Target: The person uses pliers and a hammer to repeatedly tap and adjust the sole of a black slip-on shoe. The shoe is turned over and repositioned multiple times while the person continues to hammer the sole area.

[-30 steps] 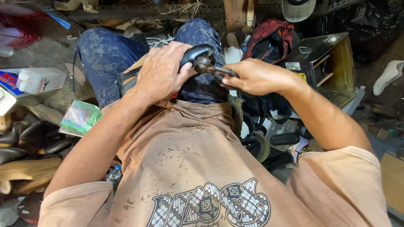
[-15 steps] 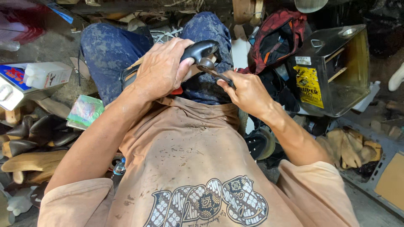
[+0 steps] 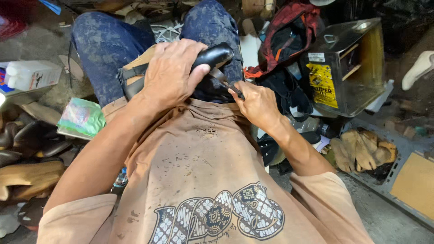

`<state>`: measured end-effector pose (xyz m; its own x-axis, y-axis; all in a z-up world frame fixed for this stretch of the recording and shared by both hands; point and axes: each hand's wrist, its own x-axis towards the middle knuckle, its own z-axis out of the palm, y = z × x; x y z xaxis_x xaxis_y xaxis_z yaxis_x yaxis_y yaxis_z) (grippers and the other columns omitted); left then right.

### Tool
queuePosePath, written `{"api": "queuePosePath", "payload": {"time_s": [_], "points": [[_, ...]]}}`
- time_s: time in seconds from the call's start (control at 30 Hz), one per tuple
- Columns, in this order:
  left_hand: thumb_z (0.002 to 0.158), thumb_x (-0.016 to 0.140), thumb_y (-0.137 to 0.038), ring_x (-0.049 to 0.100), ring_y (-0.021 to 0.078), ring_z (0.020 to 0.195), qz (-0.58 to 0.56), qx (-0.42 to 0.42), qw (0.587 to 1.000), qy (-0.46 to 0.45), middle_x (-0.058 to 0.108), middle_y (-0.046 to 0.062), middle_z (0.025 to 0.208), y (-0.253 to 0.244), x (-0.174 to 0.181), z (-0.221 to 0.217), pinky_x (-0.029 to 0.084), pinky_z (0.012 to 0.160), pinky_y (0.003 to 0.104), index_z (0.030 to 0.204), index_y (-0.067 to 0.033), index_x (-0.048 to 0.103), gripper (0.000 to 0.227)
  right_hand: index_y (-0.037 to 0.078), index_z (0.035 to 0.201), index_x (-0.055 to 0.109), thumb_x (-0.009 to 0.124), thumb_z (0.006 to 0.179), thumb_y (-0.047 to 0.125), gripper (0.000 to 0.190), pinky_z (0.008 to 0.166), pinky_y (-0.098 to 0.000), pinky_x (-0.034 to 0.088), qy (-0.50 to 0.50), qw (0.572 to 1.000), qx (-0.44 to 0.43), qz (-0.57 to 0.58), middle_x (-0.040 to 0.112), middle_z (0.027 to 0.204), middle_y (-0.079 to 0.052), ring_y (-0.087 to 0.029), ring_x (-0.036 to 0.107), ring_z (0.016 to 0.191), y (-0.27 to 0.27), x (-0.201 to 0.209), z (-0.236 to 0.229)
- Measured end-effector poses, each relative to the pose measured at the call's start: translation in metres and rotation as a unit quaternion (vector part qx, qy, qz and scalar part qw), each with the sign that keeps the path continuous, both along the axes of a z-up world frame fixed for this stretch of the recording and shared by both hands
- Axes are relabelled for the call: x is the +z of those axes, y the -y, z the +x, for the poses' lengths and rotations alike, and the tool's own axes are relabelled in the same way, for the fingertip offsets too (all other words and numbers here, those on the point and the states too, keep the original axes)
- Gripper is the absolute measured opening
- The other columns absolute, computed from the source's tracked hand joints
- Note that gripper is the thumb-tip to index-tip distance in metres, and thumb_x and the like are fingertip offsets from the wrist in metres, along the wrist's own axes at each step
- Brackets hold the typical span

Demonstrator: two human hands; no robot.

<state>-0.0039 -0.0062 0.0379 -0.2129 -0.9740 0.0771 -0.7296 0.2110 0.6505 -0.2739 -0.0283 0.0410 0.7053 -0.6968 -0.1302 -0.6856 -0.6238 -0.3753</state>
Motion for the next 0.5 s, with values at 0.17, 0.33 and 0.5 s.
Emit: {"api": "queuePosePath", "payload": {"time_s": [0.17,0.33,0.5], "points": [[0.099,0.059,-0.038,0.06,0.0342,0.095,-0.026,0.046,0.998,0.019,0.064,0.009,0.109,-0.001,-0.006,-0.004,0.039,0.084,0.048,0.121,-0.0125,0.063,0.034,0.012,0.097,0.058,0.057,0.106,0.036,0.025,0.05,-0.0561,0.045,-0.086,0.996,-0.002,0.023,0.069,0.08,-0.01,-0.045,0.067,0.069,0.012,0.007,0.004],[0.104,0.049,-0.041,0.062,0.0329,0.093,-0.021,0.041,0.999,0.028,0.065,0.009,0.108,0.008,-0.01,0.004,0.041,0.076,0.048,0.123,-0.0109,0.062,0.038,0.008,0.105,0.056,0.049,0.108,0.036,0.029,0.06,-0.0613,0.047,-0.202,0.969,0.06,0.127,0.07,0.095,-0.016,-0.049,0.066,0.081,0.031,0.044,0.013],[0.1,0.051,-0.037,0.064,0.0356,0.099,0.044,0.036,0.998,-0.018,0.066,0.008,0.116,0.014,-0.003,0.009,0.042,0.08,0.051,0.124,-0.0123,0.061,0.036,0.006,0.114,0.059,0.049,0.107,0.033,0.03,0.072,-0.0595,0.047,-0.203,0.947,0.077,0.238,0.071,0.104,-0.023,-0.051,0.065,0.097,0.052,0.059,0.025]]}}
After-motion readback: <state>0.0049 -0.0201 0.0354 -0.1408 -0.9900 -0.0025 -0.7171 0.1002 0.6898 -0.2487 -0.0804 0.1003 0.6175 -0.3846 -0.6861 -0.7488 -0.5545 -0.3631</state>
